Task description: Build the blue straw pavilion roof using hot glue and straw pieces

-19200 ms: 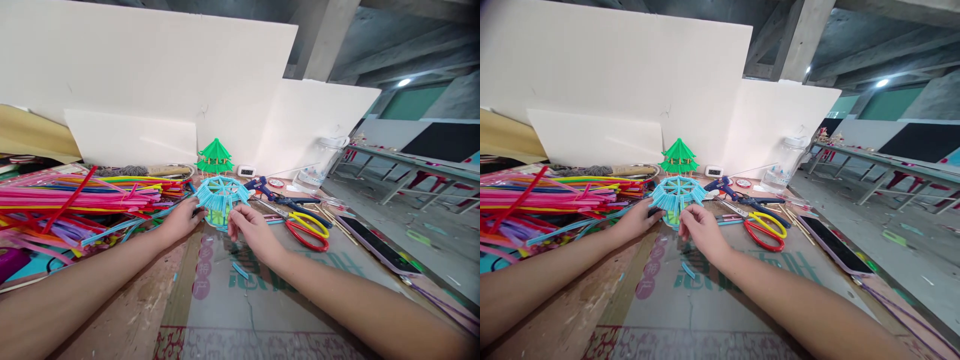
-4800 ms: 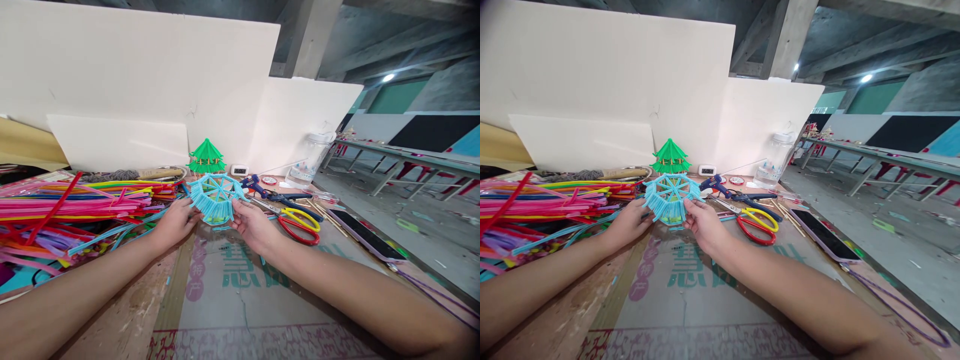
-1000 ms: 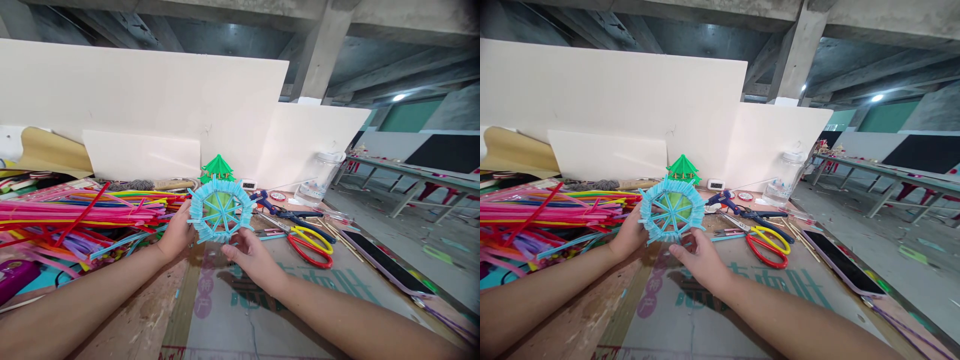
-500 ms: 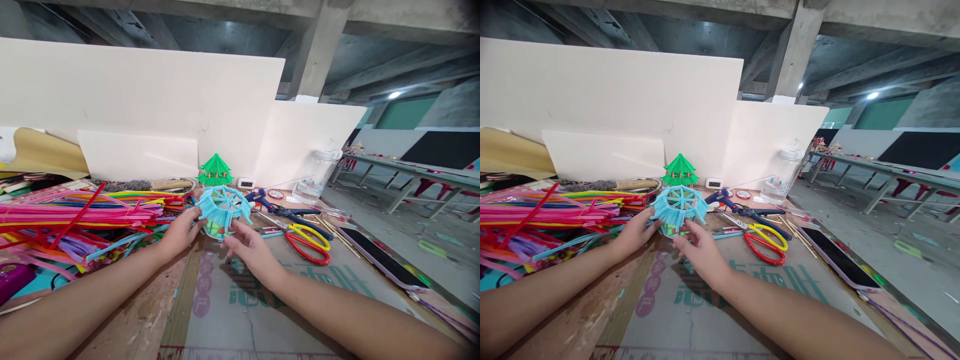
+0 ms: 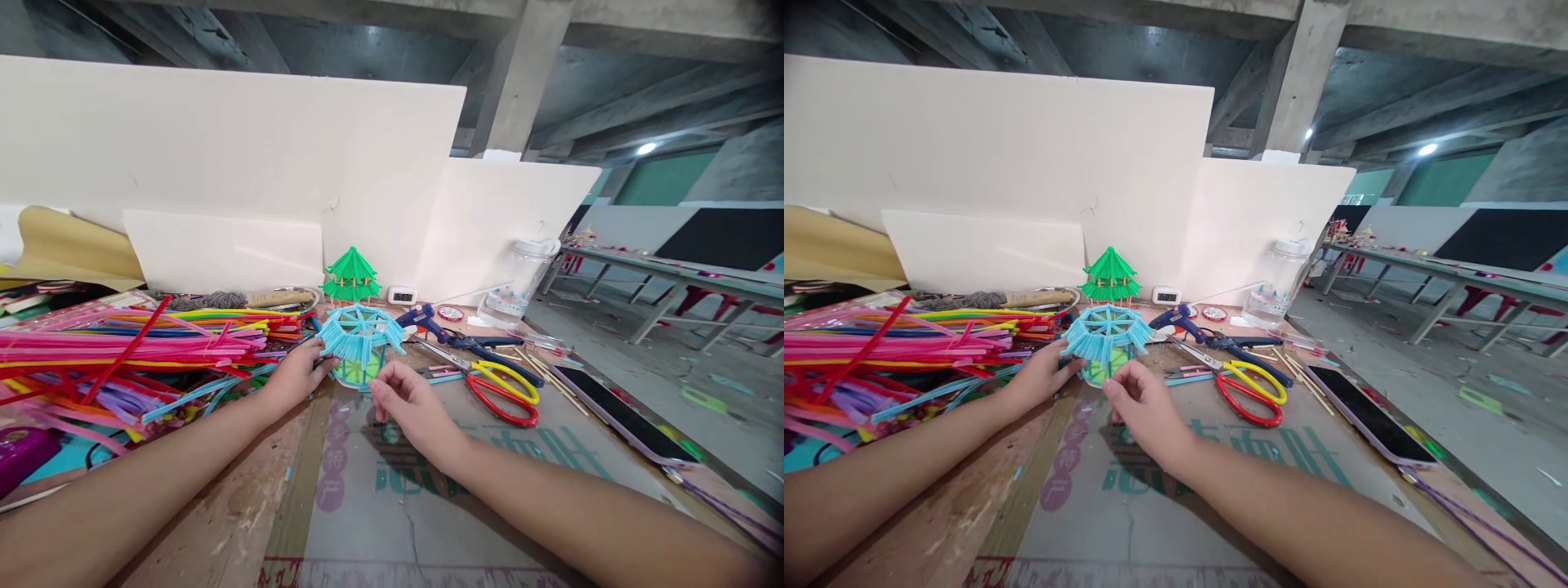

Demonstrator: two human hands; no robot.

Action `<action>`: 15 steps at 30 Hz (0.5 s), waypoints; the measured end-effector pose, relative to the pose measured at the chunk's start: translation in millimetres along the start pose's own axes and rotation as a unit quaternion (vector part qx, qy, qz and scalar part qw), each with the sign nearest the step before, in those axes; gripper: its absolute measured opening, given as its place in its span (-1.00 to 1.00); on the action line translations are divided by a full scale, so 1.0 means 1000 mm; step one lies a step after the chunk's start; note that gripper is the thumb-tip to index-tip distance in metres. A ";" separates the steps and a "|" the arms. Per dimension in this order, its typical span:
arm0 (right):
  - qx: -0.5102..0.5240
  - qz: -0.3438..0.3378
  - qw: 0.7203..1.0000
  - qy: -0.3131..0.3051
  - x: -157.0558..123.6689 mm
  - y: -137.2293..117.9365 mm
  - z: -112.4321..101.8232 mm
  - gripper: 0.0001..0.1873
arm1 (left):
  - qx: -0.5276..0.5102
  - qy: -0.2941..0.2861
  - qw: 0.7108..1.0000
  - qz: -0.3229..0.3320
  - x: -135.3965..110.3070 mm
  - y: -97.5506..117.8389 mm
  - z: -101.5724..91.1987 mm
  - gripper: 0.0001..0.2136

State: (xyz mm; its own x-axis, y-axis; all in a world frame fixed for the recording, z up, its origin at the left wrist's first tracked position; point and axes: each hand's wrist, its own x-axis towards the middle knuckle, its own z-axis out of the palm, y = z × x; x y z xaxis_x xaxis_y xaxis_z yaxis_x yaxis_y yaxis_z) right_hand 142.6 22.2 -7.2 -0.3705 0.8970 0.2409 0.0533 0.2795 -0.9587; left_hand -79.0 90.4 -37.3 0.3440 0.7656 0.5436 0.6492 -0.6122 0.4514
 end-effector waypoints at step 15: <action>-0.292 -0.290 0.904 -0.118 -0.020 -0.004 0.002 -0.87 | 0.040 0.022 0.996 0.081 -0.006 0.010 -0.009 -0.75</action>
State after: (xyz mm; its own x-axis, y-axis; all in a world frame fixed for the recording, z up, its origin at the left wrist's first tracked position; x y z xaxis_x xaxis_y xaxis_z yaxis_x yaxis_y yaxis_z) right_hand 147.3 2.6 -8.3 -0.6768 0.4635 0.5719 0.2417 0.8737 -0.4222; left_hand -81.0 78.0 -29.5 0.4199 0.6484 0.6350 0.6402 -0.7076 0.2991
